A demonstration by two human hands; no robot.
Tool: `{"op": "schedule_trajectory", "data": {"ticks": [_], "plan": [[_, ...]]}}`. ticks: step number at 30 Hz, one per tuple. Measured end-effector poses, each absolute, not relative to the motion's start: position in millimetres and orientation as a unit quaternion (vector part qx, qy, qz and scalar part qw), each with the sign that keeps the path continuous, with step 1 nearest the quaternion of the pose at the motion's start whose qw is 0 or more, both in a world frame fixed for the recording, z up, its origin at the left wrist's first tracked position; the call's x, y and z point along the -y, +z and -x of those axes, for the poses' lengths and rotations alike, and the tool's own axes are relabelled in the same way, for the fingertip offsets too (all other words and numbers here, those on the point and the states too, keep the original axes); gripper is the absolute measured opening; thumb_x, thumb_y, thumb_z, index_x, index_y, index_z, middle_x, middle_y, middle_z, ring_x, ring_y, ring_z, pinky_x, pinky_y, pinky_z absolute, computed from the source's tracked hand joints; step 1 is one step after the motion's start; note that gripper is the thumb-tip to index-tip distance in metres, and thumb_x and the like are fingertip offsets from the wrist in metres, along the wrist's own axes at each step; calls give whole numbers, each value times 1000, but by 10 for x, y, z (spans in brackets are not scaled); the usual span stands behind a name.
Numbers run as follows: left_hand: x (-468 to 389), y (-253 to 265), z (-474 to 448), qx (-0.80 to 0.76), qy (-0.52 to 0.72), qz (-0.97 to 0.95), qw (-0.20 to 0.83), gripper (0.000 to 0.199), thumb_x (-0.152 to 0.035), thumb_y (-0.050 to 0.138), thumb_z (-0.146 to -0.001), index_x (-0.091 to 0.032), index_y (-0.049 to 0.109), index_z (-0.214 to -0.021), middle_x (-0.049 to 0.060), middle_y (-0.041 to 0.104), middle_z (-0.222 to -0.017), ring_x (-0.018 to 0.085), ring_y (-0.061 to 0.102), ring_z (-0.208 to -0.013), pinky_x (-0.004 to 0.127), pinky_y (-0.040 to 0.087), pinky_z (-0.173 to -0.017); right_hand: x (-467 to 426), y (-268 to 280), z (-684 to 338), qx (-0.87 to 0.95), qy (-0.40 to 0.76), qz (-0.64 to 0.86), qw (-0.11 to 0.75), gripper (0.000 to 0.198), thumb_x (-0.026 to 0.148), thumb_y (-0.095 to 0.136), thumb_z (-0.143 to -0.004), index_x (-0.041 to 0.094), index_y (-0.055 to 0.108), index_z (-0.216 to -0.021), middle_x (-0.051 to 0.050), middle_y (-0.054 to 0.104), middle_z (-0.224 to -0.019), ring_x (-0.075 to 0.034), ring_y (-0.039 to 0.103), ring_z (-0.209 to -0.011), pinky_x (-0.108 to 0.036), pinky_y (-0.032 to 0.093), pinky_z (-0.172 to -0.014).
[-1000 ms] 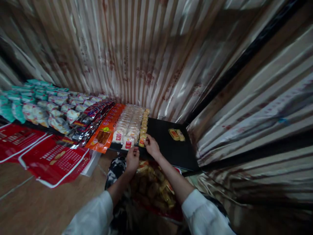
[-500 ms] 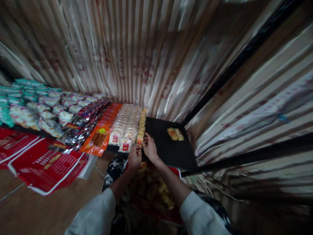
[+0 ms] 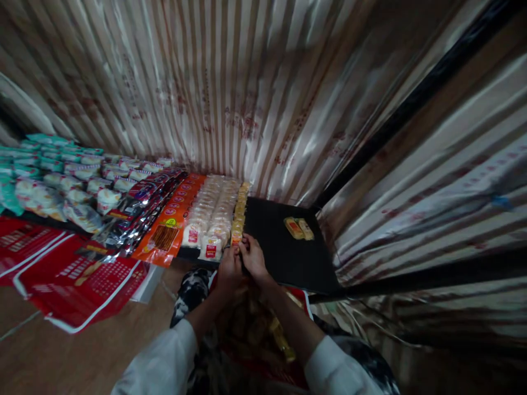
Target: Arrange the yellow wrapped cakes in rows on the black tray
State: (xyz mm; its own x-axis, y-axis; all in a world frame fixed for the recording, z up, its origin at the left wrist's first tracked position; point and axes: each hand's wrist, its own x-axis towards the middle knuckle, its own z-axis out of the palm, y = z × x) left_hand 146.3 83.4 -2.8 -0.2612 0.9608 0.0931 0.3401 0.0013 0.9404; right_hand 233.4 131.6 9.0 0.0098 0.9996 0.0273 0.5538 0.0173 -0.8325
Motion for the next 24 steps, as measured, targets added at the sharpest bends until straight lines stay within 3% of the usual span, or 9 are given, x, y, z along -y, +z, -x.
{"op": "schedule_trajectory", "data": {"ticks": [7,11,17,24], "plan": [[-819,-53,-1451,-621,499,-522,306,22,-14,46,-78,-18,60,-95,12,61,-95,24,56,-95,39,43,-93,-1276,5,-2400,623,338,603,365,35,29,49,-83,17,57,-115,-10,61,-102,-17,60,-84,-30,51,-80],[-791,-106,-1456,-626,480,-555,266,22,-15,42,-79,-17,59,-94,11,60,-91,23,57,-90,39,46,-88,-1268,-14,-2673,631,275,614,387,32,28,45,-84,18,59,-112,-11,62,-104,-19,60,-87,-31,52,-76],[-763,-135,-1539,-633,468,-584,198,27,-13,39,-80,-15,59,-99,9,62,-93,19,60,-90,35,49,-84,-1459,38,-3333,660,85,649,368,35,22,40,-84,12,60,-112,-16,58,-117,-27,49,-112,-43,41,-97],[-772,-135,-1693,-608,449,-623,201,30,-9,38,-79,-15,61,-97,7,63,-90,17,61,-87,33,51,-81,-1755,127,-3860,667,-19,694,271,43,19,40,-84,13,54,-124,-14,52,-129,-30,38,-122,-43,34,-102]]}}
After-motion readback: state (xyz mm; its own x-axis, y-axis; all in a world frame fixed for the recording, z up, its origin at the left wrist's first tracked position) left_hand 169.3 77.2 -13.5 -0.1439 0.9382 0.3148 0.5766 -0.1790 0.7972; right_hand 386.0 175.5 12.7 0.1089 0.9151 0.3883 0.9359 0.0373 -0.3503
